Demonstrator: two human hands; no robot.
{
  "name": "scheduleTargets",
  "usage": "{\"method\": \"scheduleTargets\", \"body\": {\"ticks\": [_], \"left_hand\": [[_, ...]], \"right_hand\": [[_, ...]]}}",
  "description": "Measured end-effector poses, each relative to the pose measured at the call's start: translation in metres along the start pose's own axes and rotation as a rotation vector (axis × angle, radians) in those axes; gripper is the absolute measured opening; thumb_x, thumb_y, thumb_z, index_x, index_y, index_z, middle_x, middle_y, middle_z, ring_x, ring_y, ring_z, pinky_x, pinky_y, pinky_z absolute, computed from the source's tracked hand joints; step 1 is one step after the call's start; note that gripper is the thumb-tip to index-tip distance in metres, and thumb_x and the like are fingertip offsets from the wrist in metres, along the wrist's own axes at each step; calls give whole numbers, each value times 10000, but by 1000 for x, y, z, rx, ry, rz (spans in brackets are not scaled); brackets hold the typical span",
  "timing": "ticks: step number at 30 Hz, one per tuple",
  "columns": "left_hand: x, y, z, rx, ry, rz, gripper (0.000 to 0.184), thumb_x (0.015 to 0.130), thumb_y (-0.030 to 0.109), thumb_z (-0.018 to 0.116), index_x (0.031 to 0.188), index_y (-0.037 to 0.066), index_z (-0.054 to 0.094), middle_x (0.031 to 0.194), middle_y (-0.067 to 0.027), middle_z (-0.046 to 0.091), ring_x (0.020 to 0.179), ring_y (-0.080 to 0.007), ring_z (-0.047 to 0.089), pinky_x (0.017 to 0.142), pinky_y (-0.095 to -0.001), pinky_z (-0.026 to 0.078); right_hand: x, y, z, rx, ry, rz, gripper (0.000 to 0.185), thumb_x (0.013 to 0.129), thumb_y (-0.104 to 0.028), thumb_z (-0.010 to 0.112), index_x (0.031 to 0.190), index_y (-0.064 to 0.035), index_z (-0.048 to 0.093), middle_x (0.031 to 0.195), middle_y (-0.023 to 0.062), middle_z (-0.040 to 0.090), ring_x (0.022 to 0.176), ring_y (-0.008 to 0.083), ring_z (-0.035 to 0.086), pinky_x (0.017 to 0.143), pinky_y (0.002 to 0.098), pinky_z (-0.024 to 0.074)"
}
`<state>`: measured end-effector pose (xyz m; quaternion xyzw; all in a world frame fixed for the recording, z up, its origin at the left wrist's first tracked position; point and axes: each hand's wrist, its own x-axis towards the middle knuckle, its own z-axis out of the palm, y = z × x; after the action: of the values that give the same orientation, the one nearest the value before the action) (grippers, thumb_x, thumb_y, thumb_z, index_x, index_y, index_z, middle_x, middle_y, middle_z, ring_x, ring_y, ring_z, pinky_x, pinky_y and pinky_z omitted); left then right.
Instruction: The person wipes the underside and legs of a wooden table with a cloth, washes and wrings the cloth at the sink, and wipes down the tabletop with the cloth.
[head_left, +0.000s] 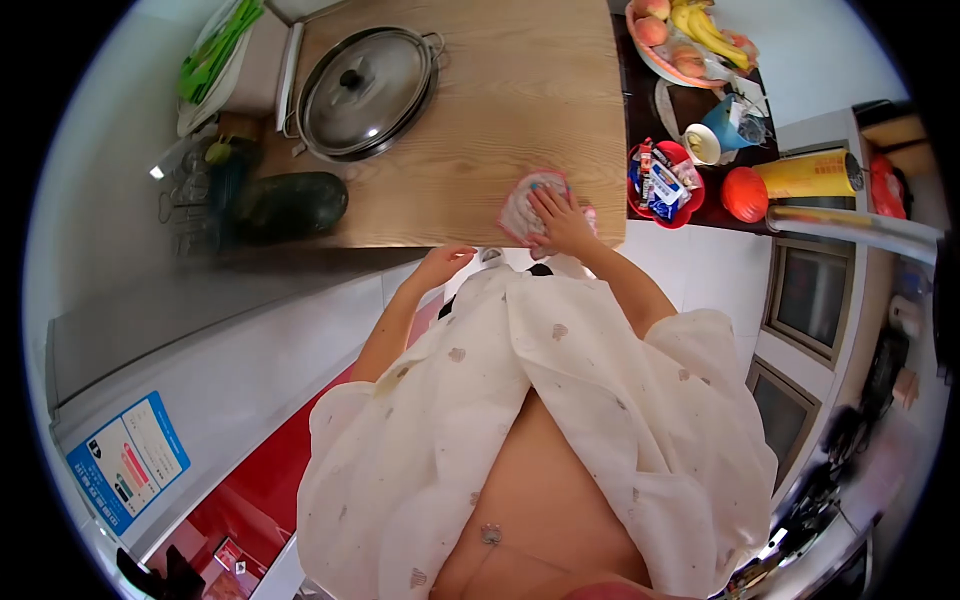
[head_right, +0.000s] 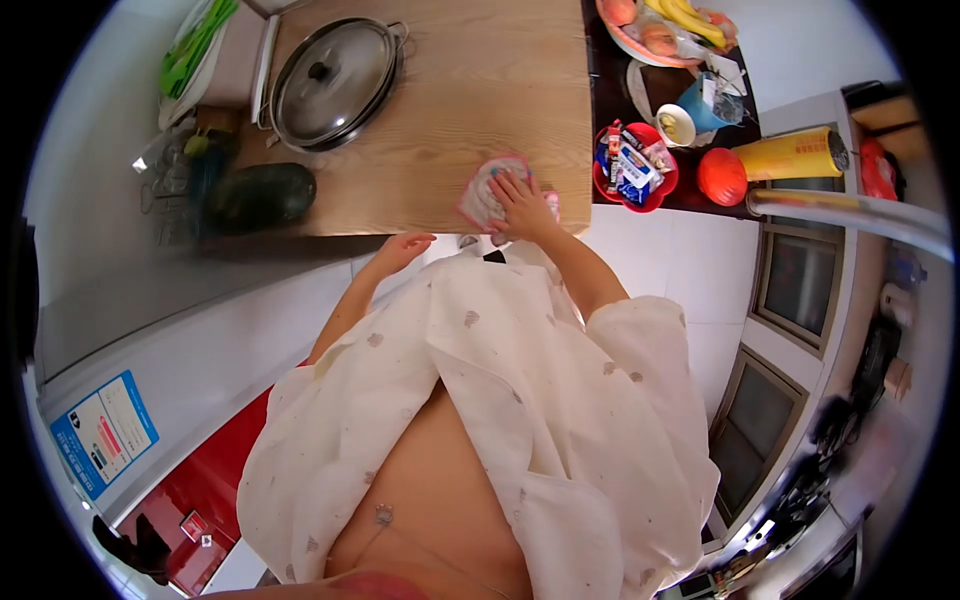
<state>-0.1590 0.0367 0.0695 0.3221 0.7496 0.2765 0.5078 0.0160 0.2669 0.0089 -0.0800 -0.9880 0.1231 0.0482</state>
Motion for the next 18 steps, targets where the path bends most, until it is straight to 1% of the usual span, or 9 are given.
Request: {"method": "scheduleTargets", "body": {"ticks": [3,5,7,8,10,11,14,15,18], "left_hand": [[17,13,6,54,17,141,262,810,237,543,1005,70,595,954,-84,612,841,-178,582,729,-293,450],[25,19,13,70,47,237,251,804,228,546,993,72,599,970,-86,606,830,-193,587,723,-298,455],[29,25,18,227,35,271,234,805,194,539,1008,87,588,1108,-118,531,973,-239,520,812,-322,422],[29,23,22,218,38,270,234,805,194,539,1008,87,588,1108,-118,531,973,-239,520,812,-322,422],[31,12,25,520,67,351,237,791,184,541,1007,97,584,1202,-141,454,1076,-291,443,881,-361,376],[32,7,26,514,81,347,237,791,184,541,1007,97,584,1202,-141,454,1076,-291,443,881,-361,376],[25,-5,28,437,138,365,243,783,180,541,1009,99,579,1218,-148,441,1114,-306,410,920,-370,339],[21,-5,27,451,180,367,239,784,197,539,994,90,579,1206,-143,453,1093,-302,424,905,-365,350],[8,-10,24,424,241,335,242,785,206,534,987,79,577,1195,-133,467,1070,-298,440,886,-359,364]], "right_hand": [[-39,21,-24,-80,-170,127,806,734,-541,486,1333,-88,194,1375,97,220,1282,257,164,1022,484,103],[-63,41,-36,-80,-189,128,816,729,-545,488,1335,-90,187,1378,96,210,1284,255,157,1023,481,101],[-77,57,-43,-81,-230,104,846,715,-563,490,1335,-79,180,1377,96,213,1282,261,160,1020,470,122],[-81,60,-43,-85,-236,99,846,715,-563,490,1335,-79,180,1377,96,213,1282,261,160,1020,470,122],[-80,62,-51,-59,-319,47,861,716,-562,486,1336,-59,161,1382,107,192,1283,273,148,1019,476,120],[-81,65,-42,-37,-299,24,923,670,-520,574,1325,-22,158,1378,150,173,1277,319,139,1022,477,111],[-62,41,-48,-180,-387,86,952,635,-492,616,1301,32,182,1356,214,174,1264,374,133,1028,481,89],[-60,39,-43,-129,-314,77,1004,568,-445,672,1288,53,181,1345,233,174,1257,398,128,1032,474,82],[-52,40,-37,-72,-304,30,1033,547,-442,686,1292,50,166,1352,220,167,1261,388,124,1033,473,75]]}}
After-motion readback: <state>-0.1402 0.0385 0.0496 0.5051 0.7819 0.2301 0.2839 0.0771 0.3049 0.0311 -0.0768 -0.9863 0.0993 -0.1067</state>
